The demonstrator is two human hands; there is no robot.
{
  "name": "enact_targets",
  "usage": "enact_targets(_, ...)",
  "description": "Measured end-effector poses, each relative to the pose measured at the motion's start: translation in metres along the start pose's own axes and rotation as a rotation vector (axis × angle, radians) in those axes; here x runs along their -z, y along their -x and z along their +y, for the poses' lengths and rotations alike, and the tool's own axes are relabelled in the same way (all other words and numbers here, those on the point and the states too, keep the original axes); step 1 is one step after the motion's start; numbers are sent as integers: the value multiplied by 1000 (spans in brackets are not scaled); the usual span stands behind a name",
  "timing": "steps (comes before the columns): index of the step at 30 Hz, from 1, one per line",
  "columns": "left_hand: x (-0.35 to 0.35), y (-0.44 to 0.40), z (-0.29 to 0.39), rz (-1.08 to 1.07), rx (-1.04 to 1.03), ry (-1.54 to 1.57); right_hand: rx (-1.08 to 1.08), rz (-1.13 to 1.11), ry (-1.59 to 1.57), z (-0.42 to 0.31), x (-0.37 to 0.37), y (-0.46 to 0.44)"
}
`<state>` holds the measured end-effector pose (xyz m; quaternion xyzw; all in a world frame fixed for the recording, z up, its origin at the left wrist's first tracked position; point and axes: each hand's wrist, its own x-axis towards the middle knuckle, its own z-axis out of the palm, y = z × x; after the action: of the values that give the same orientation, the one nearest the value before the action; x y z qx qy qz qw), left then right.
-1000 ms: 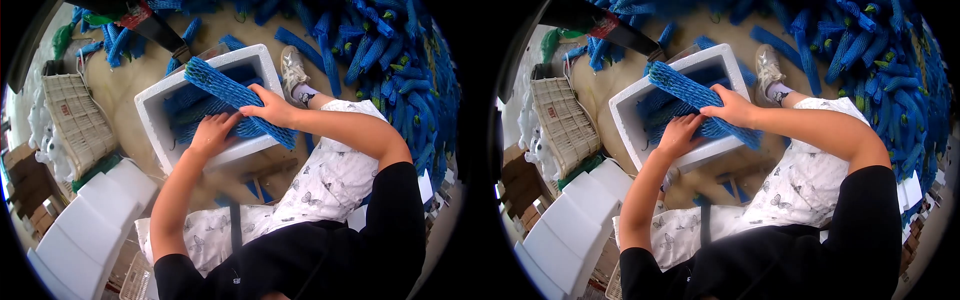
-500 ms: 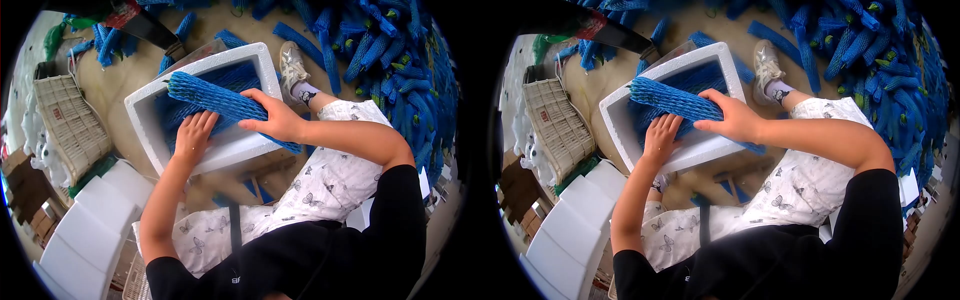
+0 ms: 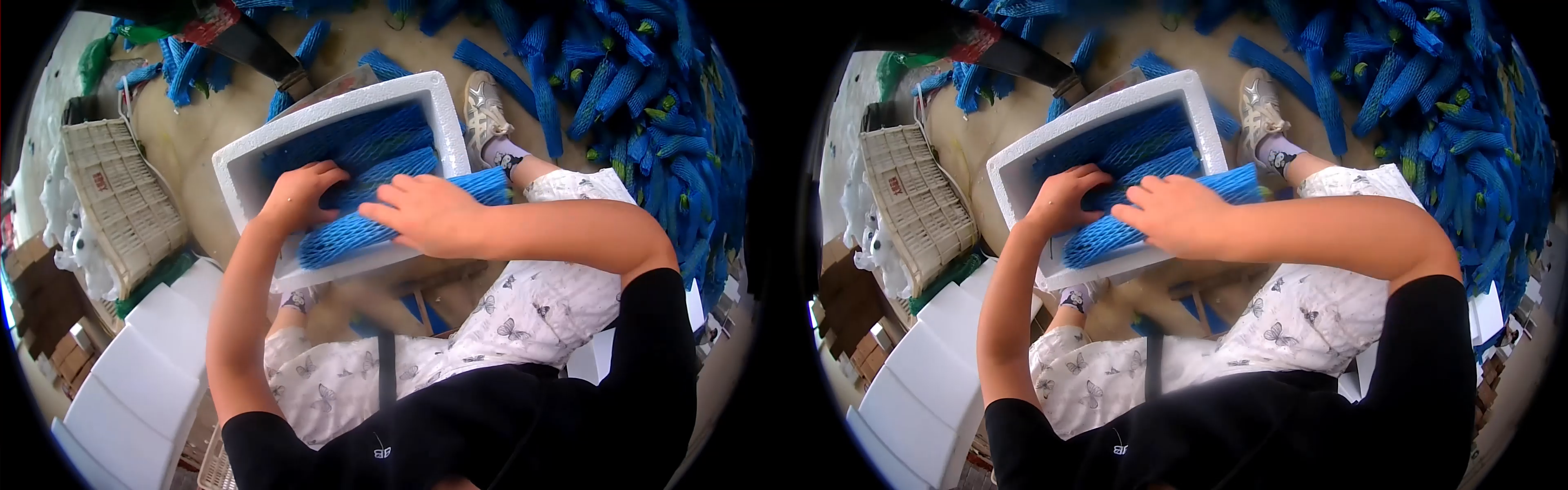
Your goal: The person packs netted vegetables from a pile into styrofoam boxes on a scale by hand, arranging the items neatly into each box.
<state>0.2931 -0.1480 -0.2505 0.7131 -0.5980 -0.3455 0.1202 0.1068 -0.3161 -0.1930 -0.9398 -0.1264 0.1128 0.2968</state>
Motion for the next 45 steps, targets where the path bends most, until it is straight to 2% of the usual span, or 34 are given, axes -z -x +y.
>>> enact_targets(2,-4,0,-2,-3,8,16,38,35,10,-3,-59,-34)
enact_targets(4,-2,-1,-7,0,2,18,-11,29,81,0,-64,-41)
enact_targets(6,-8,3,2,55,48,76,109,158,-1,12,-52,-22)
enact_targets(8,-9,3,3,72,43,61,-198,-354,-65,-2,-8,-8)
enact_targets(10,-5,2,9,57,60,52,-298,-548,-37,5,-10,-10)
enact_targets(11,-6,0,10,58,46,52,-312,-546,-33,9,-28,-10)
enact_targets(13,-4,1,8,32,50,52,-168,-167,-146,21,-71,-14)
enact_targets(14,-3,1,11,33,49,48,-174,-156,-133,26,-72,-13)
enact_targets(16,-10,5,12,84,64,61,-11,-79,-262,37,-70,-3)
enact_targets(18,-11,7,16,84,104,71,-58,-124,-255,32,-29,5)
enact_targets(20,-9,5,15,72,94,70,-84,-548,316,25,-10,6)
enact_targets(23,-3,2,19,38,97,88,-28,-460,204,33,-26,-6)
enact_targets(26,-6,4,18,56,80,67,11,-389,272,45,-44,-5)
enact_targets(28,-3,4,20,48,129,72,13,-387,287,49,-47,-8)
enact_targets(30,-3,12,35,3,177,96,-22,-508,238,42,-39,-15)
enact_targets(32,2,1,63,238,44,-154,-33,-460,153,48,-47,-18)
enact_targets(34,-19,-13,69,30,-75,-257,-11,-342,145,48,-57,-9)
enact_targets(36,-50,-23,64,37,-59,-153,149,-225,171,53,-45,12)
enact_targets(37,-51,-26,68,56,-105,-199,206,-258,108,59,-15,18)
enact_targets(38,-53,-29,69,75,-147,-243,360,-58,84,75,20,29)
enact_targets(39,-56,-29,65,40,-276,-291,440,306,139,107,43,43)
enact_targets(40,-53,-37,70,-34,-234,-265,301,579,154,144,62,54)
enact_targets(41,-56,-41,73,-30,-217,-239,7,562,319,190,70,60)
enact_targets(43,-60,-52,80,-26,-134,-237,-625,623,262,294,64,68)
enact_targets(44,-62,-53,86,-51,-67,-246,-930,495,233,337,68,60)
enact_targets(45,-64,-53,87,-53,-66,-225,-1001,504,302,379,67,52)
